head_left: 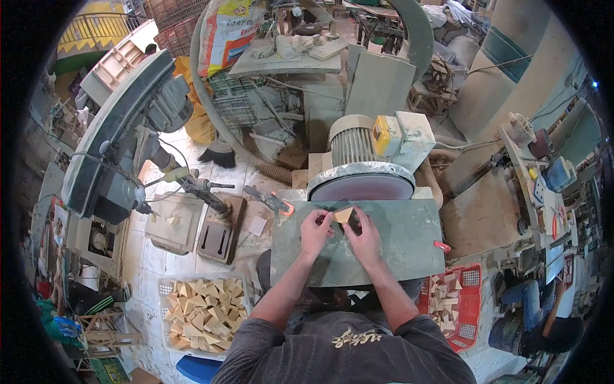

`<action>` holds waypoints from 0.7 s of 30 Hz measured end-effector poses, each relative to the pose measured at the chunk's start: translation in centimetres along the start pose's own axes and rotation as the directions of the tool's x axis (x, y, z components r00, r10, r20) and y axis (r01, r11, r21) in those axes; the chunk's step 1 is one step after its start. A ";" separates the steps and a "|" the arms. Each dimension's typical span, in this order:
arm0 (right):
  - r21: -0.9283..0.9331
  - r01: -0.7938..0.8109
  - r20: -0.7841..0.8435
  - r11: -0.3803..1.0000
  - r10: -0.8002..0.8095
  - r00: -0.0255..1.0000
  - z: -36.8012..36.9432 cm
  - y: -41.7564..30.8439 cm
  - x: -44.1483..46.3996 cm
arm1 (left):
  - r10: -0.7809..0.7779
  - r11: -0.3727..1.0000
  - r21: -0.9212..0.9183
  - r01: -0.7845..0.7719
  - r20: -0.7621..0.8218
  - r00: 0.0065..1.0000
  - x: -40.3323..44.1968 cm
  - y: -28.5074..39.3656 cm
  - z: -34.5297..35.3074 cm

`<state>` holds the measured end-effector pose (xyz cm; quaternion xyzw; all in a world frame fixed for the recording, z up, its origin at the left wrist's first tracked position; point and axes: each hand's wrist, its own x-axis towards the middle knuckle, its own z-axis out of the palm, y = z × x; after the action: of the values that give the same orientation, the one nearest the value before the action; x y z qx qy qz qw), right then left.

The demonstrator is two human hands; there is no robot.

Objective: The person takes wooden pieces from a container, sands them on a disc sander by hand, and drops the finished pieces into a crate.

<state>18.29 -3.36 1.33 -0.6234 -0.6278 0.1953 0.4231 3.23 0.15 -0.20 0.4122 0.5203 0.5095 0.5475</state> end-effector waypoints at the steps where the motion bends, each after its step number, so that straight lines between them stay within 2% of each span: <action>1: -0.003 0.002 -0.002 1.000 -0.002 1.000 0.1 0.1 0.1 | -0.006 1.000 0.025 0.006 -0.003 1.000 0.1 0.0 0.1; 6: -0.032 -0.040 -0.028 0.999 0.039 0.999 0.8 0.6 0.7 | -0.003 1.000 0.024 0.003 -0.032 0.999 0.6 0.5 0.8; 10: -0.043 -0.007 -0.071 0.999 0.004 0.997 1.1 0.0 0.7 | 0.038 0.999 0.014 -0.037 -0.087 0.995 0.1 1.0 1.2; 12: -0.162 0.105 -0.079 0.981 -0.119 0.990 1.4 0.4 0.9 | 0.060 0.998 0.019 -0.059 -0.097 0.993 0.0 0.9 1.2; 15: -0.147 0.167 -0.103 0.975 -0.183 0.978 1.8 0.4 1.6 | 0.030 0.998 0.048 -0.027 -0.060 0.998 0.0 0.7 1.2; 21: -0.154 0.165 -0.125 0.974 -0.185 0.975 2.9 0.5 2.4 | 0.039 0.996 0.079 -0.040 0.012 0.999 -0.2 0.3 0.7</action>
<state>16.69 -0.25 0.02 -0.6063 -0.6618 0.0678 0.4357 3.94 0.02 0.21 0.4465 0.5289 0.4970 0.5234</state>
